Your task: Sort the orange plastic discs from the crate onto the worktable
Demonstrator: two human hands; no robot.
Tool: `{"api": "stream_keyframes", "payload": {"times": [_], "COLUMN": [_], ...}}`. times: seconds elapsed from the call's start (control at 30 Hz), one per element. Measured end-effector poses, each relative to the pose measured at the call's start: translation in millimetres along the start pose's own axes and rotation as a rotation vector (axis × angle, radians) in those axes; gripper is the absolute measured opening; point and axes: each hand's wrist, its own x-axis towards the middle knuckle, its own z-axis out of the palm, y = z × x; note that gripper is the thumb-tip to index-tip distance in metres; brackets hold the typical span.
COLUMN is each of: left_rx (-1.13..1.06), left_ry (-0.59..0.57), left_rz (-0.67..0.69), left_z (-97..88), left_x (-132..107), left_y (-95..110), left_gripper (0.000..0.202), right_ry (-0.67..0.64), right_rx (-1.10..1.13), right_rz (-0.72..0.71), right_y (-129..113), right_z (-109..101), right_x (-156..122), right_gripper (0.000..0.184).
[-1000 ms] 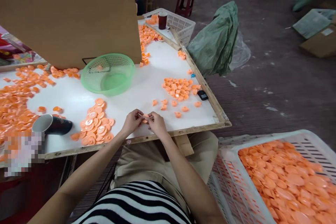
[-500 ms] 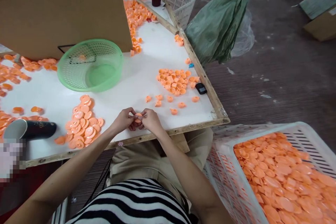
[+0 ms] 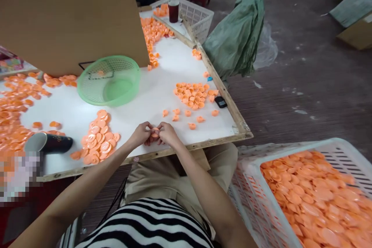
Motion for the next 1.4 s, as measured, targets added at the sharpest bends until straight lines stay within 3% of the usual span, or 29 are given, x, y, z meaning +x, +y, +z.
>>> {"api": "stream_keyframes", "payload": {"times": [0.07, 0.13, 0.2, 0.23, 0.3, 0.33, 0.4, 0.43, 0.53, 0.7, 0.8, 0.9, 1.0, 1.17, 1.4], "left_rx": [0.041, 0.079, 0.136, 0.176, 0.269, 0.31, 0.376, 0.4, 0.477, 0.651, 0.72, 0.752, 0.731, 0.692, 0.535], "left_ry": [0.047, 0.087, 0.144, 0.183, 0.286, 0.336, 0.409, 0.427, 0.445, 0.531, 0.582, 0.576, 0.575, 0.558, 0.583], "left_rz": [0.12, 0.223, 0.283, 0.295, 0.289, 0.273, 0.24, 0.226, 0.201, 0.2, 0.173, 0.131, 0.116, 0.142, 0.184], "left_z": [4.7, 4.9, -3.5, -11.2, -31.5, -42.7, -62.8, -70.6, -83.9, -91.3, -97.5, -101.5, -101.4, -100.8, -100.6], "left_x": [-12.2, -26.4, -40.6, -47.0, -57.6, -61.6, -67.5, -69.9, -76.9, -93.2, -105.3, -114.9, -116.8, -109.7, -112.6], "left_y": [-3.9, -9.5, -16.0, -19.6, -28.0, -32.6, -41.5, -45.3, -53.2, -65.5, -77.6, -88.7, -94.3, -92.1, -77.7], "left_gripper": [0.019, 0.023, 0.024, 0.024, 0.023, 0.023, 0.023, 0.024, 0.024, 0.022, 0.024, 0.026, 0.027, 0.025, 0.018], "right_ry": [0.067, 0.227, 0.493, 0.697, 1.058, 1.169, 1.295, 1.311, 1.222, 0.804, 0.709, 0.606, 0.455, 0.253, 0.219], "right_rx": [-0.022, -0.103, -0.278, -0.416, -0.685, -0.77, -0.825, -0.821, -0.766, -0.692, -0.725, -0.739, -0.713, -0.653, -0.544], "right_rz": [-0.071, -0.133, -0.168, -0.145, 0.021, 0.17, 0.372, 0.407, 0.205, -0.387, -0.495, -0.497, -0.542, -0.621, -0.617], "right_y": [7.4, 19.6, 36.4, 45.8, 64.2, 72.4, 84.6, 87.8, 83.3, 45.7, 29.3, 23.4, 20.6, 13.1, 9.2], "right_z": [-9.9, -37.6, -83.8, -111.3, -165.4, -187.7, -215.6, -219.8, -197.9, -112.4, -70.9, -39.6, -10.6, 28.1, 33.3], "right_x": [-13.7, -41.3, -83.2, -108.0, -158.8, -181.4, -212.9, -219.2, -197.9, -90.5, -37.2, -8.8, -1.1, -10.9, -29.2], "right_gripper": [0.005, 0.008, 0.018, 0.023, 0.029, 0.03, 0.035, 0.038, 0.04, 0.034, 0.031, 0.031, 0.03, 0.022, 0.022]}}
